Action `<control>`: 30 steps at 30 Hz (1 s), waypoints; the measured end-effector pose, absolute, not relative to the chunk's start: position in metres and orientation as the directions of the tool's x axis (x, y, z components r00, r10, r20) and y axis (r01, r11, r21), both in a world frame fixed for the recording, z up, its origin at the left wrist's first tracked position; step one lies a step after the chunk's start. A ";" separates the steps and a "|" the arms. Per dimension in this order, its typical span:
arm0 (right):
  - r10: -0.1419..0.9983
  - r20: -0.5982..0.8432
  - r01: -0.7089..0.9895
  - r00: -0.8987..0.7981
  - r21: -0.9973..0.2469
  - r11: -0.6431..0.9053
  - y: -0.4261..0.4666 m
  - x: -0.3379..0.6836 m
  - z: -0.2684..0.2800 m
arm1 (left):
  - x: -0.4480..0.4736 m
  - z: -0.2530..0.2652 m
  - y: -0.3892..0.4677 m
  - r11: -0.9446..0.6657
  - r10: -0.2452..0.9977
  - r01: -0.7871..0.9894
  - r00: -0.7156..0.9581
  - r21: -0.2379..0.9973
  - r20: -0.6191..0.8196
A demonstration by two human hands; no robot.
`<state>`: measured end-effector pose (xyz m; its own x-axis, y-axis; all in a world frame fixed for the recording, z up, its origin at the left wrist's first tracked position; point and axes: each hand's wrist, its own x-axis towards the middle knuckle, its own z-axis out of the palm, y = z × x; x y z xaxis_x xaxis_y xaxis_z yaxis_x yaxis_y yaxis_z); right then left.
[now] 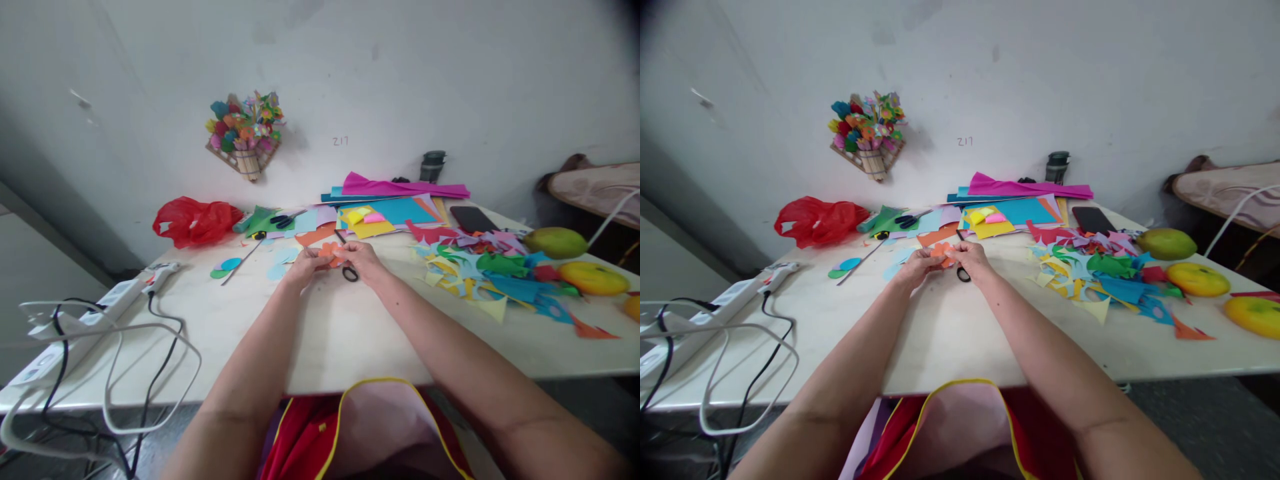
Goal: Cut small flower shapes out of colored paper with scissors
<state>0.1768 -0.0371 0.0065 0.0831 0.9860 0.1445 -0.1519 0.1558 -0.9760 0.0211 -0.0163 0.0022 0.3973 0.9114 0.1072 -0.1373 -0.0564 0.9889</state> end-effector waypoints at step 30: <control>0.959 0.275 0.847 0.064 -0.524 0.094 -0.040 0.210 0.024 | 0.021 -0.005 -0.008 -0.069 0.961 -0.365 0.225 0.929 0.160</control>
<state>0.2097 -0.0403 0.0243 0.0643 0.9592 0.2753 0.8466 0.0937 -0.5240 0.0210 -0.0085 -0.0046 0.2250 0.9612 0.1598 -0.3647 -0.0690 0.9285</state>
